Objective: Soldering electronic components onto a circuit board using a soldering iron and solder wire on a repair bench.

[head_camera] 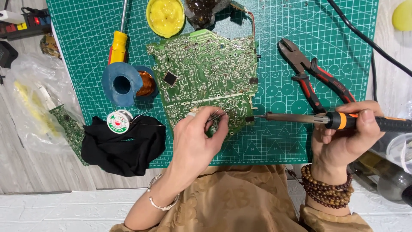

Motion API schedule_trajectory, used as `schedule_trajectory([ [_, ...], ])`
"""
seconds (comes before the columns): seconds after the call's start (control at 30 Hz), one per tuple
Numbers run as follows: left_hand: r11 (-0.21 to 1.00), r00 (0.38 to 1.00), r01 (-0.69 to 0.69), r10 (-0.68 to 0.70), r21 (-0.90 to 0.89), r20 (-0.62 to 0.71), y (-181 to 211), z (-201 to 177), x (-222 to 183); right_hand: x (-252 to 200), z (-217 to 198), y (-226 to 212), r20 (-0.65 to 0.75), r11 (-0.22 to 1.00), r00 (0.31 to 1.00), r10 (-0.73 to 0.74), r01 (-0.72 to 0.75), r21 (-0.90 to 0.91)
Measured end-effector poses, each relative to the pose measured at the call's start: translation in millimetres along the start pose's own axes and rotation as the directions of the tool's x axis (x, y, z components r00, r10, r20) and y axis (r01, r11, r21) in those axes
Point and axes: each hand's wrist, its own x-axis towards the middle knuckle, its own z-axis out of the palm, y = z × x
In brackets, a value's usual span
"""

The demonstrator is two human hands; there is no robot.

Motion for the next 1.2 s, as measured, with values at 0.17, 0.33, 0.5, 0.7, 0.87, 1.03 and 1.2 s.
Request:
schedule_trajectory([
  [0.17,0.998,0.998,-0.056,0.055,-0.032,-0.025,-5,1,-6,0,-1,1,0.024,1.0,1.0,-0.01,0.01,0.004],
  [0.33,0.985,0.989,-0.145,0.147,0.092,-0.018,-7,4,-6,1,-4,3,0.053,1.0,0.998,-0.024,0.024,0.012],
  [0.5,0.974,0.985,-0.172,0.171,0.144,0.021,-7,3,-4,0,-5,4,0.037,1.0,0.999,-0.018,0.018,0.012],
  [0.7,0.944,0.966,-0.255,0.24,0.21,0.093,-5,-3,3,1,-5,4,0.034,1.0,0.999,-0.018,0.018,0.001],
  [0.87,0.92,0.952,-0.304,0.281,0.246,0.123,-4,-4,6,1,-5,4,0.054,0.999,0.998,-0.044,0.043,0.014],
  [1.03,0.918,0.949,-0.311,0.287,0.247,0.129,-5,-4,5,0,-1,0,0.027,1.0,1.0,0.006,-0.006,0.011],
  [1.2,0.889,0.933,-0.355,0.319,0.29,0.165,-8,-3,5,1,-1,0,0.018,1.0,1.0,0.0,-0.001,0.013],
])
